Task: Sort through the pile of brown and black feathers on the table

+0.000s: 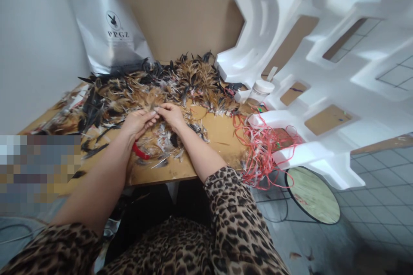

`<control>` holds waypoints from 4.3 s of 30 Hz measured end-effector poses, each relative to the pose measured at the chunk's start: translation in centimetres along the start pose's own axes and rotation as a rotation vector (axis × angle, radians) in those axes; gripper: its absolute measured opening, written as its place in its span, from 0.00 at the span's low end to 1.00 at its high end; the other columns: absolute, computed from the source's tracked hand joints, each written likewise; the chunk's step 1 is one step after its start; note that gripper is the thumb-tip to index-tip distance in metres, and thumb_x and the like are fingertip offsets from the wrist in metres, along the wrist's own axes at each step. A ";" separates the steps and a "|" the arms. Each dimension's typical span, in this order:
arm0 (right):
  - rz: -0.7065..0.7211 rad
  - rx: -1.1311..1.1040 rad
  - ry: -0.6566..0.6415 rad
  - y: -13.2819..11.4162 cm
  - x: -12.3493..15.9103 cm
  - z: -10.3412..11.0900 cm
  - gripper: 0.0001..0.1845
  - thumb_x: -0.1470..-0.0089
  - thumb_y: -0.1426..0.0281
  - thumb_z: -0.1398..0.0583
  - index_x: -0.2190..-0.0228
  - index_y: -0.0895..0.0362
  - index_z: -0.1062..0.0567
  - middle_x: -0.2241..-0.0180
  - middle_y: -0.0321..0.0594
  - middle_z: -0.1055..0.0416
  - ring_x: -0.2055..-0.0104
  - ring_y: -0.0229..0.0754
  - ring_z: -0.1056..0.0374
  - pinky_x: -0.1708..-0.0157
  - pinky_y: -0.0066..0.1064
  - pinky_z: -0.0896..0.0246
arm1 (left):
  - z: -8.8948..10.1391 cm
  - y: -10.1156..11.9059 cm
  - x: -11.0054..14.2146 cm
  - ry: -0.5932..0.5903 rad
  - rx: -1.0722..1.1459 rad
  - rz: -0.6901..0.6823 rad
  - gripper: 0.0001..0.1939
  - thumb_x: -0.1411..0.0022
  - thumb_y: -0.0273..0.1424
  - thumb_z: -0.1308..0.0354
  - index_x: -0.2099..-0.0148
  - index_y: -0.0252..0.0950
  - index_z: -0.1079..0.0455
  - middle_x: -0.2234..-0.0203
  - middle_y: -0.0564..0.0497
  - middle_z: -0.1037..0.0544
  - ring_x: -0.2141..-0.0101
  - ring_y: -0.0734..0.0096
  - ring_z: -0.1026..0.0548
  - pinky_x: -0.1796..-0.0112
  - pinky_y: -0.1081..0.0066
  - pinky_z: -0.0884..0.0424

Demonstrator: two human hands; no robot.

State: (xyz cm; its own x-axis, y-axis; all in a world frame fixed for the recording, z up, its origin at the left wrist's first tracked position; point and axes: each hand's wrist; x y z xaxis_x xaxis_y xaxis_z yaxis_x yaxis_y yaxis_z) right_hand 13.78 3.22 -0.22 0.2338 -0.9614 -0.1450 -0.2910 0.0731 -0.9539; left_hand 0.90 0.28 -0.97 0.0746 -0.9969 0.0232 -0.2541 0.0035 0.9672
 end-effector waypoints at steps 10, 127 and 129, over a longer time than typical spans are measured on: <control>-0.129 0.012 -0.048 0.2 -0.6 1.0 0.18 0.66 0.59 0.35 0.73 0.59 0.28 0.83 0.29 0.36 0.82 0.27 0.47 0.81 0.21 0.53 | 0.2 0.4 -0.1 0.067 0.001 -0.030 0.07 0.54 0.27 0.36 0.76 0.27 0.29 0.83 0.47 0.26 0.85 0.83 0.33 0.82 0.83 0.39; -0.066 0.042 0.012 -0.1 -0.4 0.3 0.14 0.64 0.66 0.35 0.75 0.59 0.32 0.84 0.27 0.36 0.83 0.28 0.43 0.81 0.22 0.48 | 0.1 0.0 -0.4 0.052 0.226 -0.015 0.06 0.54 0.26 0.36 0.73 0.27 0.28 0.82 0.48 0.25 0.81 0.82 0.29 0.79 0.84 0.35; 0.001 0.186 -0.024 -0.4 -0.6 0.8 0.13 0.63 0.65 0.36 0.74 0.60 0.30 0.83 0.29 0.35 0.82 0.28 0.43 0.79 0.23 0.48 | 0.1 0.1 -0.3 0.036 0.218 0.009 0.07 0.55 0.26 0.35 0.73 0.26 0.28 0.80 0.47 0.25 0.81 0.82 0.29 0.80 0.84 0.35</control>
State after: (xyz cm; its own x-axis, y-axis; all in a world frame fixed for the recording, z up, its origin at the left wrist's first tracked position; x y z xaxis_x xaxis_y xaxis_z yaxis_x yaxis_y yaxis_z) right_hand 14.54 3.98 0.05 0.2562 -0.9550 -0.1497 -0.1149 0.1237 -0.9856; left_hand 0.76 0.57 -0.92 0.1051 -0.9935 0.0447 -0.4569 -0.0083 0.8895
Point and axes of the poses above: each hand's wrist, its own x-axis away from the middle knuckle, its own z-axis out of the back of the hand, y = z × x
